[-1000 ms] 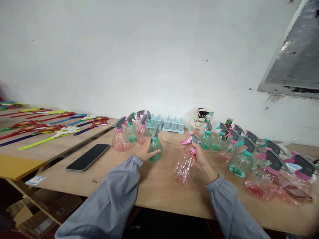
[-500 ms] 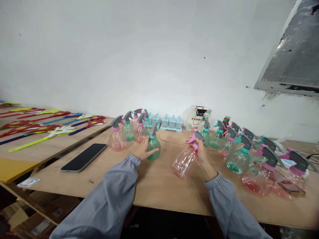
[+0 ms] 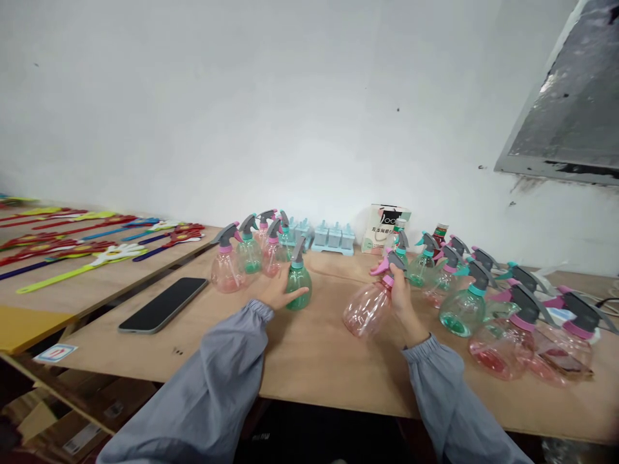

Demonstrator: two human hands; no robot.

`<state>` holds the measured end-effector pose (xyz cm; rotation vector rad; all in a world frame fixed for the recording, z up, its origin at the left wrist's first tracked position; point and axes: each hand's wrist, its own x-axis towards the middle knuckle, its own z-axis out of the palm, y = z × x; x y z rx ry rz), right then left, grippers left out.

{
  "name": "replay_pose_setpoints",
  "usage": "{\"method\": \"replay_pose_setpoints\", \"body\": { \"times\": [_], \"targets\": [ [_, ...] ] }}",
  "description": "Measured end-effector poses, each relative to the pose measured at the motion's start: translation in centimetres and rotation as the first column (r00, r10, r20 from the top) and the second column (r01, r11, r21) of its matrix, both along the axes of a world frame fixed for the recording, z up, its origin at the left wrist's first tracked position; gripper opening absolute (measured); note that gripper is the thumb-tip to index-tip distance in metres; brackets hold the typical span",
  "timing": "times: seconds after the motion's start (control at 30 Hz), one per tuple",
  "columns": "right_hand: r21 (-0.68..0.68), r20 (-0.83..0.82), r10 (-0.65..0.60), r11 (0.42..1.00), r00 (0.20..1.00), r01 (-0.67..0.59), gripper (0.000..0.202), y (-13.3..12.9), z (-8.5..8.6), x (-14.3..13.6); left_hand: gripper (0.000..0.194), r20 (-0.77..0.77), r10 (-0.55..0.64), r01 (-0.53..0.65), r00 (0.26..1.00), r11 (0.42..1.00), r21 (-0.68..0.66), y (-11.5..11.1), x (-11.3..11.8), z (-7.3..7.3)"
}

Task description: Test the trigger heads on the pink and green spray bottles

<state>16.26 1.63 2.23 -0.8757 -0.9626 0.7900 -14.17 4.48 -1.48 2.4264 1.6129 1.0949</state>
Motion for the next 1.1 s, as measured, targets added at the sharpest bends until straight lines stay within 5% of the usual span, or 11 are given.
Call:
{"method": "replay_pose_setpoints", "body": {
  "times": [0.3, 0.47, 0.9, 1.1],
  "targets": [
    [0.098, 0.204, -0.286, 0.957, 0.936, 0.271, 0.037, 1.3, -1.1, 6.3, 0.077, 0.015, 0.002, -0.001, 1.0, 1.0, -0.021, -0.3, 0.2, 0.2],
    [0.153, 0.298, -0.457, 0.89, 0.838, 0.43, 0.04, 2.6, -1.6, 10.4, 0.075, -0.011, 0.007, -0.007, 1.0, 1.0, -0.003, -0.2, 0.2, 0.1],
    [0.275, 0.375, -0.513, 0.857, 0.773, 0.435, 0.061, 8.4, -1.7, 12.4, 0.078, 0.055, -0.019, 0.016, 0.998, 0.999, 0.05, -0.1, 0.4, -0.1],
    [0.307, 0.351, -0.531, 0.844, 0.772, 0.441, 0.073, 8.4, -1.6, 12.3, 0.074, 0.013, -0.017, 0.017, 1.0, 1.0, 0.001, -0.8, 0.3, 0.6]
  ]
}}
